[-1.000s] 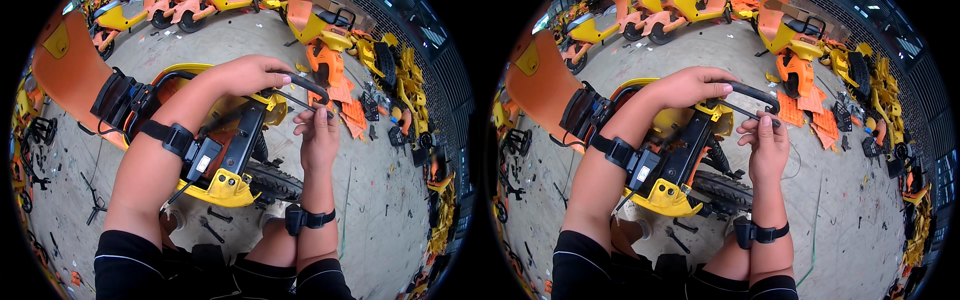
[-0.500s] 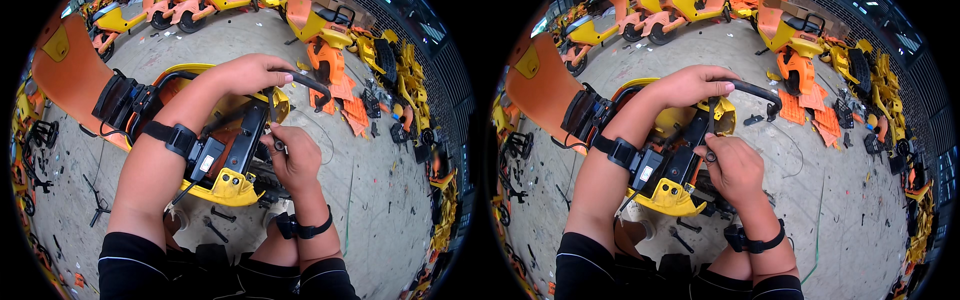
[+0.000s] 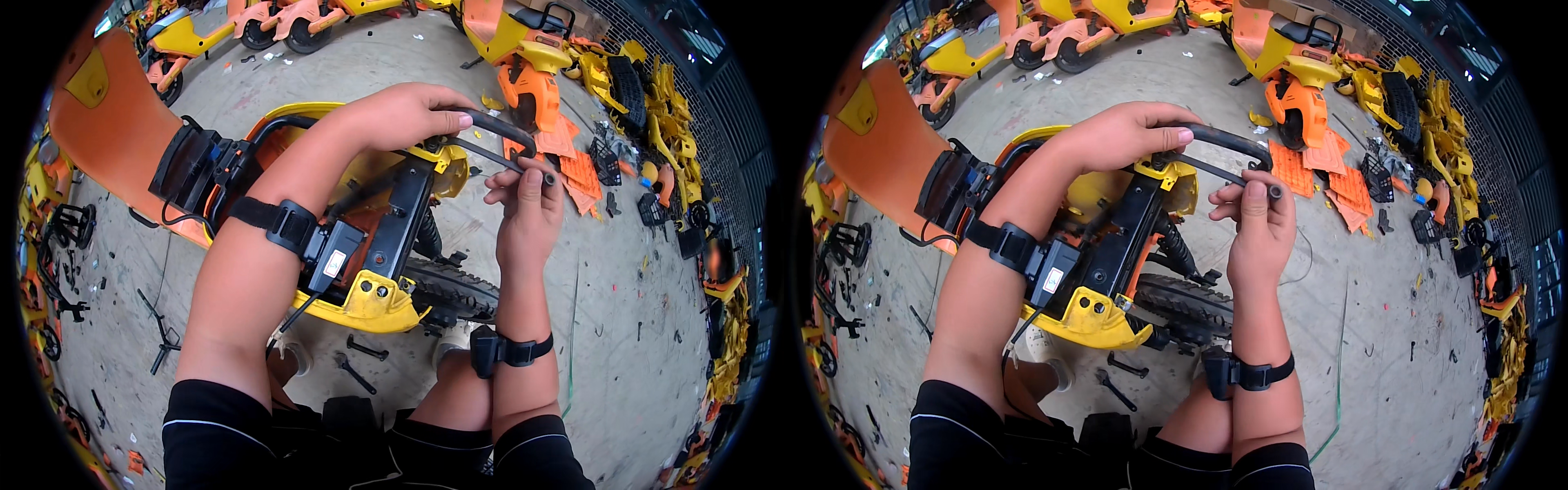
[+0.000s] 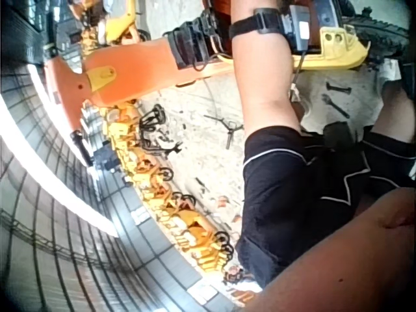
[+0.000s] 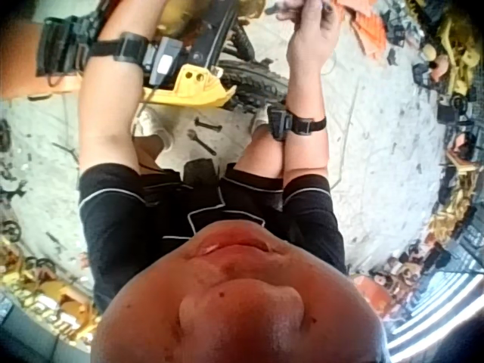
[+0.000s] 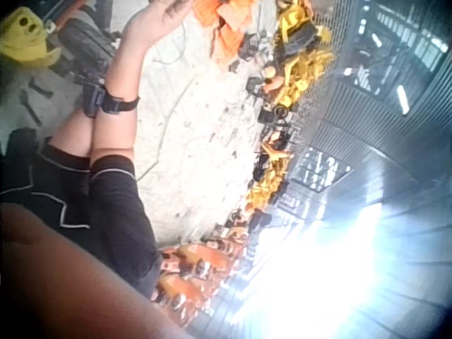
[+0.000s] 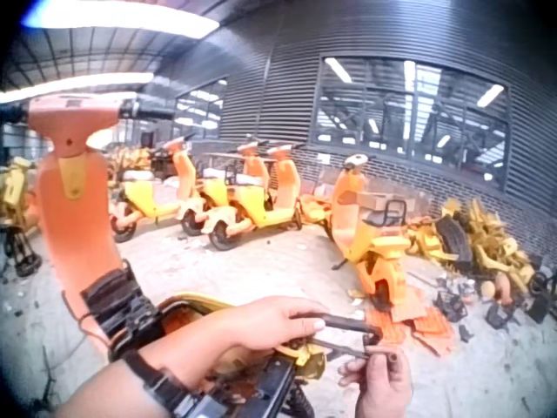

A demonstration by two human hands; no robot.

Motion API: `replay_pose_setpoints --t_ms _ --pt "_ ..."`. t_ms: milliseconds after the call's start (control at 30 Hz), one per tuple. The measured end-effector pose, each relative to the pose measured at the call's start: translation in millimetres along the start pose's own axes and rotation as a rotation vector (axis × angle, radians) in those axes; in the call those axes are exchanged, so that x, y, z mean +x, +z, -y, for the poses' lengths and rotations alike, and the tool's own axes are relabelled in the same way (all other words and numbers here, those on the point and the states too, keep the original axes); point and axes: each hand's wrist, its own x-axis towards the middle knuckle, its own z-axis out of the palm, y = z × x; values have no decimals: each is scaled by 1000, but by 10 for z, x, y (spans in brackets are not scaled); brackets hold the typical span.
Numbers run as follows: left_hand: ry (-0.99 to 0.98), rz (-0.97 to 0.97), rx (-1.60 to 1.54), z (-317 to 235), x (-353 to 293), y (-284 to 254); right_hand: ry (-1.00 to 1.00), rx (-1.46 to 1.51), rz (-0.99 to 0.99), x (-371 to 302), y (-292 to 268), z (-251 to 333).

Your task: The person uses a T-handle wrench to tighten bolts on the handlebar stem of a yellow and orange electric scooter. The person repeatedly tightens the fasteners while holding the handlebar steady, working in a workshop environment filled with similar scooters.

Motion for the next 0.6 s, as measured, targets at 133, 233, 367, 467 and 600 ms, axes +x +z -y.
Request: replay_pose_setpoints --t_ms 133,233,367,467,600 --pt "15 -6 29 9 0 -7 -122 -117 85 -177 78 81" --pt "9 -9 40 2 -4 -13 -174 -194 140 -271 122 75" --pt "-3 -8 4 -19 -9 -2 -318 -449 184 -330 176 49" --pt "-14 -5 10 -25 -17 -5 -393 -514 233 -369 253 76" --pt "-1 -12 16 0 -7 -5 -568 -736 262 -380 347 146"
